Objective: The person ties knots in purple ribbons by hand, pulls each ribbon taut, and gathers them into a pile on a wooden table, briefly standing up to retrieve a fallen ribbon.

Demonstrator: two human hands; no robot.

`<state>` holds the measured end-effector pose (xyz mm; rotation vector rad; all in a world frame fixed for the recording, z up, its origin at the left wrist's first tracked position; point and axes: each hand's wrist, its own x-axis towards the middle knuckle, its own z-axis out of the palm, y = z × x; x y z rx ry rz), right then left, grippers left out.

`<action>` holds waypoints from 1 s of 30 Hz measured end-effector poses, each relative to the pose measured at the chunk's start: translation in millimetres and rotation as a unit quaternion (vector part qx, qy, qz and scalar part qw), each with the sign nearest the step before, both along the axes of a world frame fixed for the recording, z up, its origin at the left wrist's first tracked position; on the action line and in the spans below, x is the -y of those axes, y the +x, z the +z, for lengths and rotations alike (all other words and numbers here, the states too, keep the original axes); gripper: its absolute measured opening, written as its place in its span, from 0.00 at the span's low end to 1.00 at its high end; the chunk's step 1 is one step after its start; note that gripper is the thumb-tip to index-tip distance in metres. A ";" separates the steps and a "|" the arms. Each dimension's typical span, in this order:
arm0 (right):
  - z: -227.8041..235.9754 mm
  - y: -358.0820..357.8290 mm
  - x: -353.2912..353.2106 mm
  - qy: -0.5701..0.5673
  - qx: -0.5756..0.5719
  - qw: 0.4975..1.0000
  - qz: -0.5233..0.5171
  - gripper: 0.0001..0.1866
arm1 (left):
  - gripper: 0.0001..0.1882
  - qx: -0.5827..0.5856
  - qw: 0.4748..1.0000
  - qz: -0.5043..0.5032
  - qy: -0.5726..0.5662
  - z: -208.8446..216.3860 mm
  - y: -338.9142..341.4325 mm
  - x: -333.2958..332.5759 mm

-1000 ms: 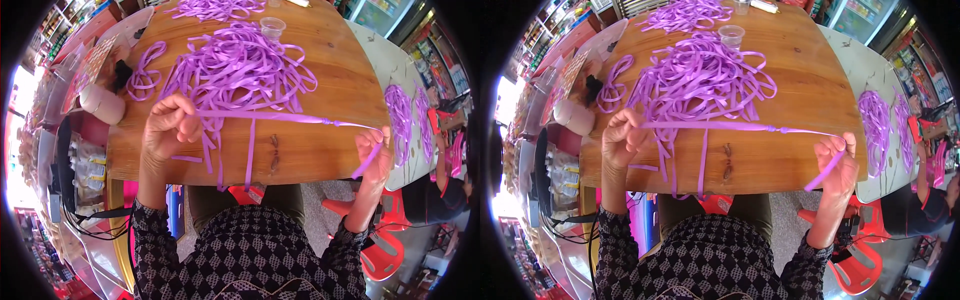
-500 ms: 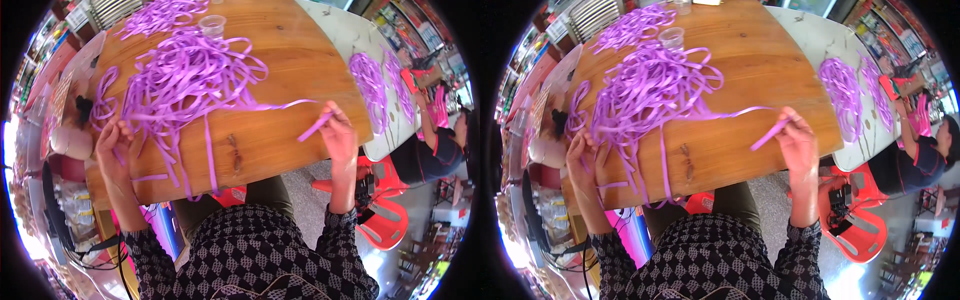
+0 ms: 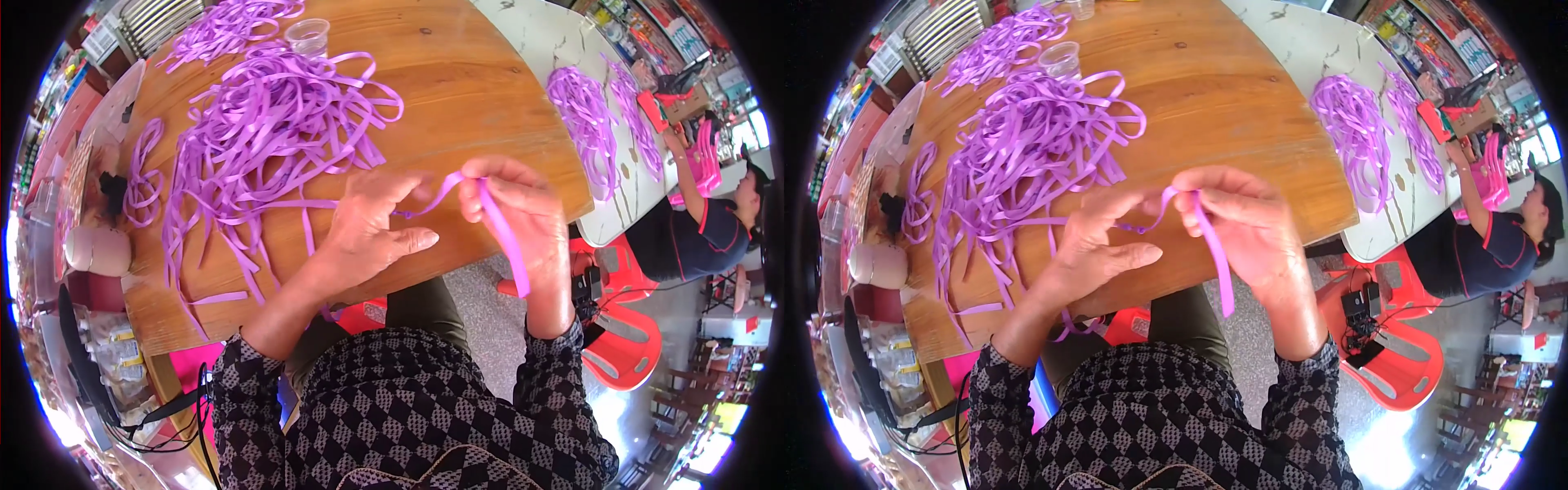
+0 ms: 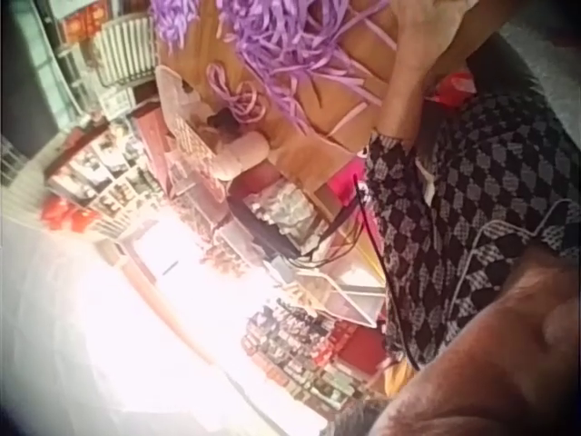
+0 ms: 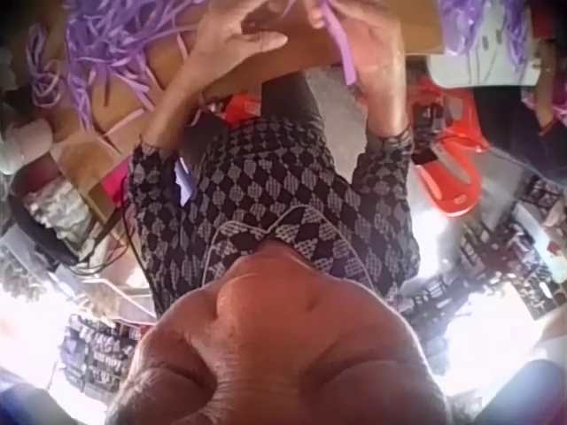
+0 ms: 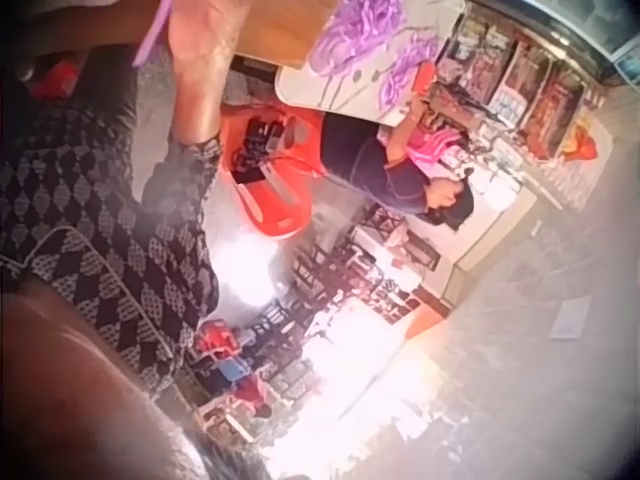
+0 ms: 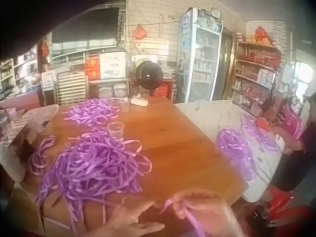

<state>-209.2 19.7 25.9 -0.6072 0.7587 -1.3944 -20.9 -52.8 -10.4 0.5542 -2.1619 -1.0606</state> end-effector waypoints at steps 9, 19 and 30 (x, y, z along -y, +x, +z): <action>-17.0 -3.8 -3.7 0.058 -0.141 0.987 0.042 0.10 | 0.05 -0.037 0.935 0.047 0.349 16.3 27.4 -11.3; -33.9 -4.4 -8.8 -0.089 -0.639 0.760 -0.074 0.03 | 0.14 -0.052 0.865 0.038 0.498 7.1 68.5 4.7; -17.6 63.6 8.1 -0.398 -0.699 0.589 -0.083 0.10 | 0.10 -0.128 0.799 0.067 0.584 3.8 41.0 -24.9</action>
